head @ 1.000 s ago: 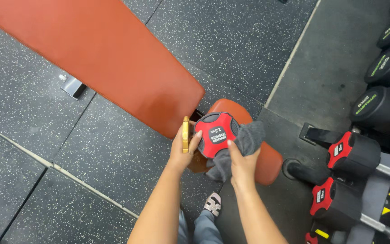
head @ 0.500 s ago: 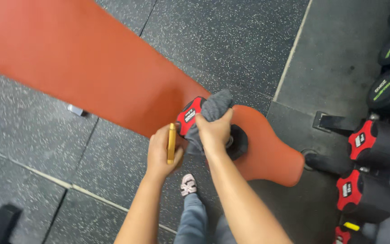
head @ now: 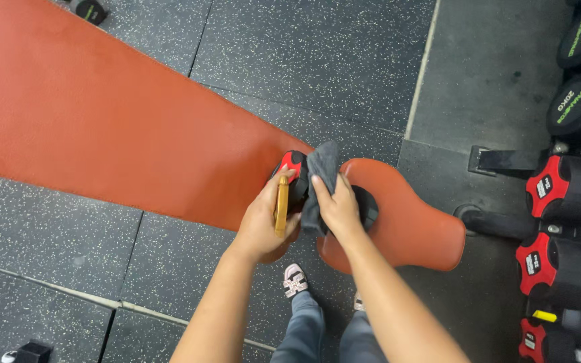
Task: The person wipes down dumbbells of various sizes and weight racks with a cloth and a spray bottle, moving between different sections of the gym floor and weight storage areas.
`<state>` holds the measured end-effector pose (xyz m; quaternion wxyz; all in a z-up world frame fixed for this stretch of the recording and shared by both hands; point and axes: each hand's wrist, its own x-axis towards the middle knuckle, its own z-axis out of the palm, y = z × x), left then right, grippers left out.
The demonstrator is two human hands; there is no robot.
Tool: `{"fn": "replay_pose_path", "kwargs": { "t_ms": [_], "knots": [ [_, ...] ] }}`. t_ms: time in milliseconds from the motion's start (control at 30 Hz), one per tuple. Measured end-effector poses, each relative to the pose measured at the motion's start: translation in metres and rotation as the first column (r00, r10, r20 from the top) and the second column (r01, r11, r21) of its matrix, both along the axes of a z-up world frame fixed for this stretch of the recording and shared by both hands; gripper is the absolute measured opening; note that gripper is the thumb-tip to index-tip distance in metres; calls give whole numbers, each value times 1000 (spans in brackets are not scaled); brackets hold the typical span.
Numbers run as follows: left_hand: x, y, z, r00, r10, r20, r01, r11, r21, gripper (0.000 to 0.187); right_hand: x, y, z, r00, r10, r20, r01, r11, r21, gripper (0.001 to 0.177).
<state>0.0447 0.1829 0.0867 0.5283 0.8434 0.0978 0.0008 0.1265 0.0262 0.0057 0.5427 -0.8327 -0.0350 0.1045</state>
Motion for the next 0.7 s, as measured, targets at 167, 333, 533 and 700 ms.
{"fn": "replay_pose_path", "kwargs": {
  "t_ms": [167,333,533,700],
  "knots": [
    [1,2,-8,997,-22,72,13,993,120,74,-7,-51,-15,876,305,373,-84,858,-506,43],
    [0,1,-11,993,-9,114,-10,987,160,71,19,-93,3,976,-150,158,198,915,-352,42],
    [3,-11,-6,996,91,-1,-89,973,212,68,23,-46,-20,899,-135,-416,376,725,577,31],
    [1,-9,-16,991,88,98,-108,968,228,68,-11,25,-99,887,-7,461,13,1000,-9,27]
  ]
}}
